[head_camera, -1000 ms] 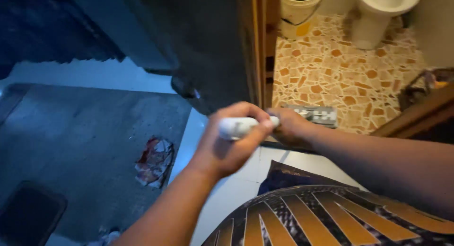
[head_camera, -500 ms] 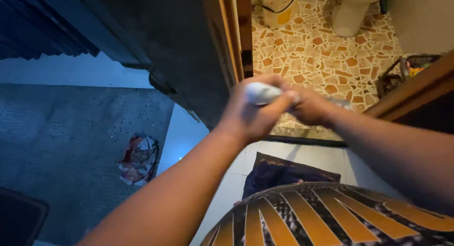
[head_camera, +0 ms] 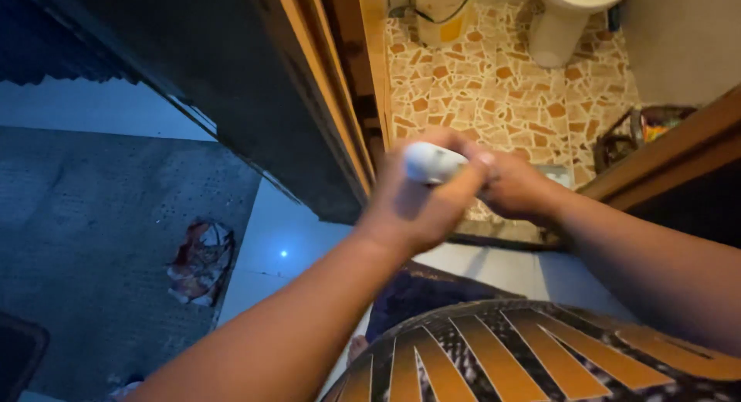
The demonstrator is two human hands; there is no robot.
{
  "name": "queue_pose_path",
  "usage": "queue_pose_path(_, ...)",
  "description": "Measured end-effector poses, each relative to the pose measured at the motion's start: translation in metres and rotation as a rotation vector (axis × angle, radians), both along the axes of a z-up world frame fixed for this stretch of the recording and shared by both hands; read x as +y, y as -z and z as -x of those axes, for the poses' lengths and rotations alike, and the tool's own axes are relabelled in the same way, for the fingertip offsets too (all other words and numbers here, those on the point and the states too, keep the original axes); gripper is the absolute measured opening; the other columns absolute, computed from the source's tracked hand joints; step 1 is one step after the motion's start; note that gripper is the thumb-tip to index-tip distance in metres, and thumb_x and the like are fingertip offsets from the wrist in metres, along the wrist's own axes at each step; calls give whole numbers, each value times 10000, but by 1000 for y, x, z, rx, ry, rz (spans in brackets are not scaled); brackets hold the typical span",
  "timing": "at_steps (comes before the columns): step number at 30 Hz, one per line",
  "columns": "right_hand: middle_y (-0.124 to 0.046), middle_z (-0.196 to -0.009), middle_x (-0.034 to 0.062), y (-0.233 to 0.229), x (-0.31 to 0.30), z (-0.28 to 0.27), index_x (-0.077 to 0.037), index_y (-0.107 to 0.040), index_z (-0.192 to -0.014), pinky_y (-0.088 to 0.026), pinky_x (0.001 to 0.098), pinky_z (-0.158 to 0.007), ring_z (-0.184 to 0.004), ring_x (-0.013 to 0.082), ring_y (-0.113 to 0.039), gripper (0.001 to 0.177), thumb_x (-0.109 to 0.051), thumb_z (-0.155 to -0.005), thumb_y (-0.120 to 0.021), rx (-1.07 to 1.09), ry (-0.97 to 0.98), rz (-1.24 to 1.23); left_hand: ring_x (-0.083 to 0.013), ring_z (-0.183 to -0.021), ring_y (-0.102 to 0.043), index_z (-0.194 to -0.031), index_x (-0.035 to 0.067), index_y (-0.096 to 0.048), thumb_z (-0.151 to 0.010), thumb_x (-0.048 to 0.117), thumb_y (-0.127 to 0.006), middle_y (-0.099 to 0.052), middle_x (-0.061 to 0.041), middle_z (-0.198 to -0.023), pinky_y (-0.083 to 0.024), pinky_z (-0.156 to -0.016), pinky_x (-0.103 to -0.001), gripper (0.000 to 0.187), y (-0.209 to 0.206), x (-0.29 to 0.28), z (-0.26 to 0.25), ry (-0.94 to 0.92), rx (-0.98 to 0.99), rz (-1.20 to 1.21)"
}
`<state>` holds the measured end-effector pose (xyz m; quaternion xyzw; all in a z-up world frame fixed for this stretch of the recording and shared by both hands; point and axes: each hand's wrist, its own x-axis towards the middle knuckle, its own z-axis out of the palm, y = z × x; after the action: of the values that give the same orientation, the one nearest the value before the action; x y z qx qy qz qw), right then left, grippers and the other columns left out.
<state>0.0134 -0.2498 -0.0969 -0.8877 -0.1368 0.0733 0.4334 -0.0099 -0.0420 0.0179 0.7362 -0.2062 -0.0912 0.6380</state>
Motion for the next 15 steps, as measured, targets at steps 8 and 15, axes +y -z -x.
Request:
queue_pose_path(8,-705,-1213,56,-4,-31,3,-124,-599,-1310,-495,343,-1015,-1140,159,-639,385,-144,-925,-601,168,-91,-283,-104,-709,-662,-933,79,-704,-917,276,-718,-717,-35,-774,-548,-663,-286,198,-1,-26,5,107,-113,-23)
queue_pose_path(15,-751,-1178,44,-30,-25,36,-115,-666,-1237,-557,340,-952,-1073,156,-699,333,-171,-910,-650,217,24,-274,-106,-706,-734,-932,109,-727,-895,321,-715,-741,-37,-761,-584,-671,-277,216,-50,-27,32,149,-213,-221)
